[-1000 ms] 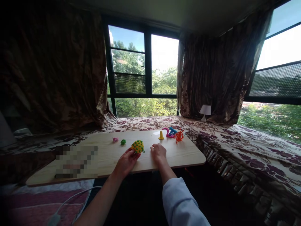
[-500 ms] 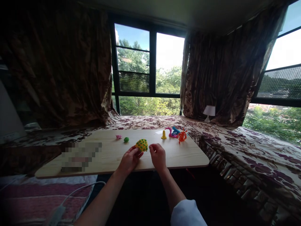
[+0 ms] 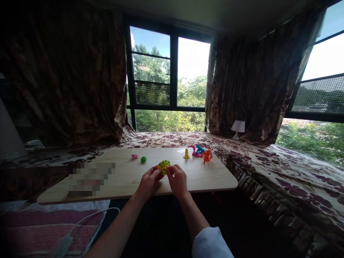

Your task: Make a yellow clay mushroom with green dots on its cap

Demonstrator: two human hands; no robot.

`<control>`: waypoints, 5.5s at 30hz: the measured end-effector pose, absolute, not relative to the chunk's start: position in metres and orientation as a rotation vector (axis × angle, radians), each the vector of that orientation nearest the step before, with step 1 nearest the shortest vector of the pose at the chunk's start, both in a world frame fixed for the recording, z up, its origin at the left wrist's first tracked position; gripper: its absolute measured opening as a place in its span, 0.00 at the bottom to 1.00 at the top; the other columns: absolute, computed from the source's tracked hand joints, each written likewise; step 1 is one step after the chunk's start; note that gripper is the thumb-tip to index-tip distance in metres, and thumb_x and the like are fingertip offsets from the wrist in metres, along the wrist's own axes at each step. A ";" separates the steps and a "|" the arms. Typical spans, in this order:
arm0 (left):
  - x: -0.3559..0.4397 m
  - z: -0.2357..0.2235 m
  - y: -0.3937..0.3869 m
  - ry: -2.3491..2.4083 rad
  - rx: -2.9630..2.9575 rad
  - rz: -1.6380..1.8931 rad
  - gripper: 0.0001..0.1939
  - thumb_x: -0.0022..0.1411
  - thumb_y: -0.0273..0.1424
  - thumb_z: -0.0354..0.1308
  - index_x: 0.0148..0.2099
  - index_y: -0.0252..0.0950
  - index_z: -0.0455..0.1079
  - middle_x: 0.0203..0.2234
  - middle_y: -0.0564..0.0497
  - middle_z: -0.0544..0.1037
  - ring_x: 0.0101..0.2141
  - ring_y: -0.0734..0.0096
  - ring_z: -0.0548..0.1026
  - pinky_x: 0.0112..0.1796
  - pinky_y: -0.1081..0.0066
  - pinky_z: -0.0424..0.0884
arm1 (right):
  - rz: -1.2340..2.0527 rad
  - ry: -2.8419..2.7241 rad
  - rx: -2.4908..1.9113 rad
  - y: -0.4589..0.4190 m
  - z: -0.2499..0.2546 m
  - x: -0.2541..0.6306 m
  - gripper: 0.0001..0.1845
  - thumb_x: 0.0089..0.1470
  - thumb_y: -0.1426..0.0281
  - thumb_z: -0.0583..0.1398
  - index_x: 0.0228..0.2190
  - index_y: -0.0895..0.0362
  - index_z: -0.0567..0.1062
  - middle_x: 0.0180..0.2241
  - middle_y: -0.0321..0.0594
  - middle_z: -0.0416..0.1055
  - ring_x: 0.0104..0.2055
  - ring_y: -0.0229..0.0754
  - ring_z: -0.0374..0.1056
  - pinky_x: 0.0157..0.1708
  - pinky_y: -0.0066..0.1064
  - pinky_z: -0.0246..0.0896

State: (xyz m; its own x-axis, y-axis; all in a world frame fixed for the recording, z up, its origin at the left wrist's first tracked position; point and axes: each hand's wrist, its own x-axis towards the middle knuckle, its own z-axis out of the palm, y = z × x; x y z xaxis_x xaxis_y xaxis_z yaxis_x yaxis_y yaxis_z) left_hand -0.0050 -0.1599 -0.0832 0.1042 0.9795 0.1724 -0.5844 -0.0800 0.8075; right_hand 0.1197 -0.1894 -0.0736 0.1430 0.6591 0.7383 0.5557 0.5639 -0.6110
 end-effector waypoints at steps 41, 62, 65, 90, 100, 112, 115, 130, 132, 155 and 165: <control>-0.006 -0.073 -0.162 0.597 0.835 1.337 0.09 0.47 0.23 0.61 0.34 0.32 0.71 0.30 0.46 0.78 0.31 0.71 0.75 0.38 0.70 0.68 | 0.214 -1.372 -1.079 -0.181 -0.077 0.124 0.11 0.52 0.64 0.53 0.27 0.56 0.71 0.26 0.38 0.69 0.26 0.38 0.64 0.28 0.27 0.58; -0.012 -0.078 -0.158 0.508 0.714 1.394 0.12 0.49 0.19 0.56 0.38 0.34 0.65 0.34 0.45 0.76 0.36 0.61 0.75 0.42 0.60 0.70 | 0.561 -1.243 -0.960 -0.176 -0.074 0.131 0.15 0.51 0.63 0.53 0.38 0.58 0.69 0.30 0.41 0.71 0.29 0.39 0.66 0.29 0.29 0.61; -0.012 -0.078 -0.160 0.482 0.714 1.392 0.13 0.49 0.18 0.56 0.39 0.33 0.65 0.35 0.44 0.76 0.37 0.61 0.75 0.43 0.61 0.69 | 0.710 -1.297 -0.888 -0.177 -0.072 0.130 0.19 0.47 0.65 0.57 0.42 0.57 0.68 0.32 0.41 0.73 0.31 0.40 0.69 0.30 0.30 0.62; -0.058 -0.070 -0.140 0.460 0.409 1.450 0.08 0.51 0.19 0.51 0.33 0.33 0.68 0.29 0.48 0.77 0.36 0.65 0.75 0.39 0.63 0.72 | 0.456 -1.444 -1.235 -0.146 -0.087 0.125 0.08 0.43 0.70 0.58 0.27 0.57 0.77 0.29 0.40 0.71 0.29 0.39 0.65 0.35 0.31 0.56; -0.033 -0.072 -0.143 0.471 0.431 1.413 0.08 0.51 0.18 0.52 0.32 0.34 0.67 0.29 0.48 0.76 0.36 0.69 0.75 0.37 0.69 0.72 | 0.428 -1.468 -1.283 -0.140 -0.087 0.114 0.04 0.43 0.70 0.60 0.21 0.55 0.75 0.26 0.39 0.71 0.32 0.41 0.66 0.35 0.31 0.56; -0.010 -0.075 -0.151 0.583 0.621 1.488 0.12 0.44 0.19 0.60 0.33 0.37 0.66 0.26 0.54 0.76 0.28 0.75 0.74 0.29 0.76 0.65 | 0.643 -1.224 -0.892 -0.164 -0.075 0.114 0.14 0.45 0.63 0.58 0.33 0.58 0.74 0.27 0.41 0.73 0.29 0.40 0.67 0.28 0.30 0.63; -0.008 -0.075 -0.153 0.621 0.663 1.500 0.12 0.44 0.20 0.61 0.33 0.36 0.67 0.26 0.54 0.76 0.28 0.76 0.73 0.30 0.76 0.64 | 0.623 -1.212 -0.875 -0.164 -0.075 0.113 0.12 0.44 0.63 0.59 0.30 0.58 0.75 0.26 0.40 0.73 0.29 0.40 0.67 0.30 0.31 0.63; -0.006 -0.077 -0.154 0.633 0.767 1.505 0.12 0.43 0.23 0.63 0.34 0.36 0.68 0.26 0.53 0.76 0.28 0.76 0.73 0.34 0.74 0.65 | 0.481 -1.297 -0.915 -0.167 -0.075 0.111 0.09 0.47 0.66 0.57 0.27 0.56 0.76 0.29 0.39 0.70 0.28 0.38 0.65 0.29 0.29 0.61; -0.006 -0.077 -0.154 0.632 0.773 1.507 0.13 0.43 0.23 0.63 0.34 0.36 0.68 0.26 0.53 0.76 0.28 0.75 0.73 0.34 0.73 0.65 | 0.466 -1.298 -0.926 -0.168 -0.074 0.111 0.09 0.47 0.66 0.57 0.27 0.56 0.76 0.29 0.39 0.70 0.28 0.38 0.65 0.29 0.29 0.61; -0.005 -0.077 -0.156 0.611 0.784 1.493 0.12 0.44 0.22 0.63 0.35 0.35 0.69 0.29 0.50 0.77 0.29 0.75 0.73 0.36 0.73 0.67 | 0.389 -1.309 -0.967 -0.166 -0.074 0.113 0.07 0.46 0.68 0.56 0.26 0.56 0.74 0.27 0.38 0.70 0.27 0.38 0.65 0.28 0.28 0.61; -0.007 -0.076 -0.157 0.579 0.755 1.486 0.12 0.45 0.23 0.63 0.34 0.36 0.68 0.28 0.53 0.76 0.28 0.76 0.73 0.34 0.74 0.68 | 0.307 -1.367 -0.996 -0.173 -0.075 0.107 0.05 0.46 0.70 0.58 0.26 0.54 0.74 0.28 0.37 0.68 0.26 0.37 0.63 0.28 0.28 0.59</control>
State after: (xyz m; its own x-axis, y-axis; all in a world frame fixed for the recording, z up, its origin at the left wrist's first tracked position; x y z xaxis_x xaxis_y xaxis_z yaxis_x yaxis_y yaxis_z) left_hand -0.0065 -0.1567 -0.0763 0.0262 0.9939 0.1076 -0.6588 -0.0638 0.7496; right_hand 0.1073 -0.1729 -0.0748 0.2377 0.7052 0.6679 0.3523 0.5782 -0.7359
